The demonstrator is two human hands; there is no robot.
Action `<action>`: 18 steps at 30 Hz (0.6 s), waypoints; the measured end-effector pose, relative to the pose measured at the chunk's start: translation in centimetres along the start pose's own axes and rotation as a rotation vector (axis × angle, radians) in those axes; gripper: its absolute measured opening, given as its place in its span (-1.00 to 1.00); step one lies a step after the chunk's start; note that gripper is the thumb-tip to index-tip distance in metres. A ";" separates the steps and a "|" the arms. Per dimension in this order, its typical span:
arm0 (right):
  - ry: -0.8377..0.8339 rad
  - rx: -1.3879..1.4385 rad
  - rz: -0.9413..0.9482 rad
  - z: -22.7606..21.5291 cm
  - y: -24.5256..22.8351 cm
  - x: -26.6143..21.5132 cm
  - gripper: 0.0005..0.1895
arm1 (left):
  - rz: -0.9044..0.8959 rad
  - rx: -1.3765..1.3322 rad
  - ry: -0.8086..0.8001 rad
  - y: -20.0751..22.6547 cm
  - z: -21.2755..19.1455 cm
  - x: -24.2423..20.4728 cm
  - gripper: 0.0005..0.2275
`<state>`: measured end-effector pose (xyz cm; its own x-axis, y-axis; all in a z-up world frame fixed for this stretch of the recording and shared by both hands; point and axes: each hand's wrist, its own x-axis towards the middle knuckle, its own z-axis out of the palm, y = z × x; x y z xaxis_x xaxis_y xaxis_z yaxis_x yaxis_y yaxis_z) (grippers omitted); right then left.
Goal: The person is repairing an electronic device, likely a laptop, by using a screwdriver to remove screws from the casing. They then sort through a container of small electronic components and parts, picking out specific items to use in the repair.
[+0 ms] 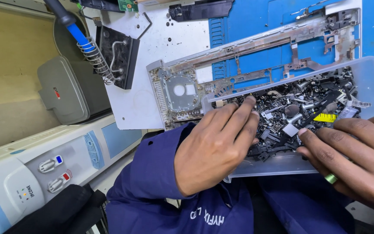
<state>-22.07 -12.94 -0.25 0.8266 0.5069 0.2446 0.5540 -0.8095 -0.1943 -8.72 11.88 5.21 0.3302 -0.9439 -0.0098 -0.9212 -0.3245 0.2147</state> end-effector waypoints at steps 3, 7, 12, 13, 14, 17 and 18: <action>-0.001 -0.022 -0.029 0.1 0.2 -0.1 -0.60 | -0.005 0.022 -0.023 0.2 1.5 0.2 -0.74; -0.001 -0.028 -0.016 -0.5 0.0 0.4 -0.61 | 0.085 -0.126 -0.020 0.1 0.9 0.0 -0.80; 0.039 0.009 0.038 -1.9 -0.2 1.5 -0.66 | 0.129 -0.241 0.007 -0.7 -0.4 -0.4 -0.80; 0.032 0.002 0.035 -1.9 -0.5 1.5 -0.66 | 0.130 -0.245 0.016 -0.8 -1.0 -0.5 -0.80; 0.031 0.006 0.057 -2.1 -0.8 1.5 -0.68 | 0.092 -0.262 0.054 -0.8 -1.7 -0.7 -0.82; 0.097 0.001 0.097 -2.4 -0.9 2.0 -0.73 | 0.083 -0.267 0.128 -1.0 -2.5 -0.5 -0.79; 0.150 0.057 0.100 -2.5 -0.9 2.2 -0.76 | 0.064 -0.276 0.122 -1.0 -2.6 -0.6 -0.75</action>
